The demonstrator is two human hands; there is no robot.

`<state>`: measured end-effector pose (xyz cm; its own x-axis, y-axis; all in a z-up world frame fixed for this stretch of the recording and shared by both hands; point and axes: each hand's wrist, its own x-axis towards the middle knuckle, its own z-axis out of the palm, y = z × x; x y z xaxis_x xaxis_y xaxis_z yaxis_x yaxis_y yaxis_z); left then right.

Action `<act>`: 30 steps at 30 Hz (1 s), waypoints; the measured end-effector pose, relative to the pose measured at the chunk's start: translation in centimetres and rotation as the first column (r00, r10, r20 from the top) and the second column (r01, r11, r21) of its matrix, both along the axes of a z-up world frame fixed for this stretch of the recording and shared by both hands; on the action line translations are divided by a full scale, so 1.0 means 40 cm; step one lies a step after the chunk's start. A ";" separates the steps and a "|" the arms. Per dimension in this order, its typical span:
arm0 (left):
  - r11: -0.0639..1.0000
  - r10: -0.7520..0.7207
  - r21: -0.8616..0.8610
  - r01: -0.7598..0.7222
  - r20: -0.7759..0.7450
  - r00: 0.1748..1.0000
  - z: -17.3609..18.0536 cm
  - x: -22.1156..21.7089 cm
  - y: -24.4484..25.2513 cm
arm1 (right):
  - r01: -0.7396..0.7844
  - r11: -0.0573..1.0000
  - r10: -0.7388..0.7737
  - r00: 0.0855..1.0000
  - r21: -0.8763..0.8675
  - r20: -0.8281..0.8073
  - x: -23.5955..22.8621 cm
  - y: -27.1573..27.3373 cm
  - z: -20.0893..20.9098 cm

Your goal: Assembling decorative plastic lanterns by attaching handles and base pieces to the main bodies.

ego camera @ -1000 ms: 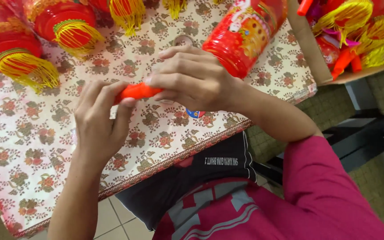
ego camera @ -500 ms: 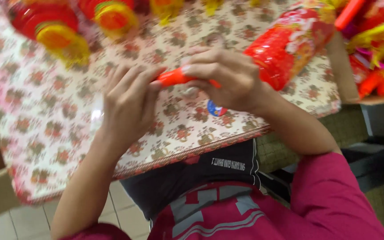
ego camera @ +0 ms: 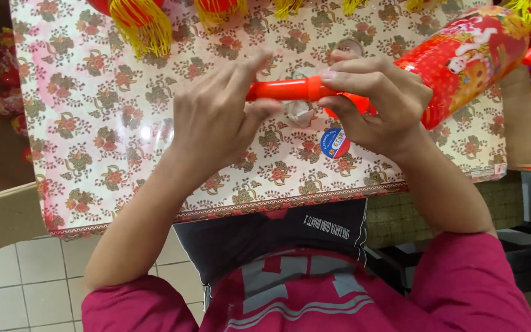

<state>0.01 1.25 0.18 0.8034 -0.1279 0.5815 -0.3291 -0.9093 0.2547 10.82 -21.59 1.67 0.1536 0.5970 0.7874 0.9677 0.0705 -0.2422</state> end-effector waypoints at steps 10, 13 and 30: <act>0.970 -0.127 -0.177 0.168 0.222 0.967 0.012 0.006 0.011 | 0.024 0.998 -0.025 1.000 0.055 0.007 0.007 0.000 -0.024; 0.965 -0.120 -0.200 0.168 0.229 0.966 0.015 0.003 -0.002 | 0.121 0.992 -0.122 0.992 0.019 0.022 0.014 -0.020 -0.064; 0.996 -0.086 0.016 0.085 0.247 0.965 -0.006 0.030 0.004 | 0.141 0.984 -0.119 0.975 -0.106 0.189 0.006 0.007 -0.015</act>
<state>1.20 1.39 -0.05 0.6210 -0.1931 0.7597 -0.4576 -0.8762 0.1514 11.08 -21.30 1.06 0.0968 0.6715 0.7347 0.9952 -0.0770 -0.0608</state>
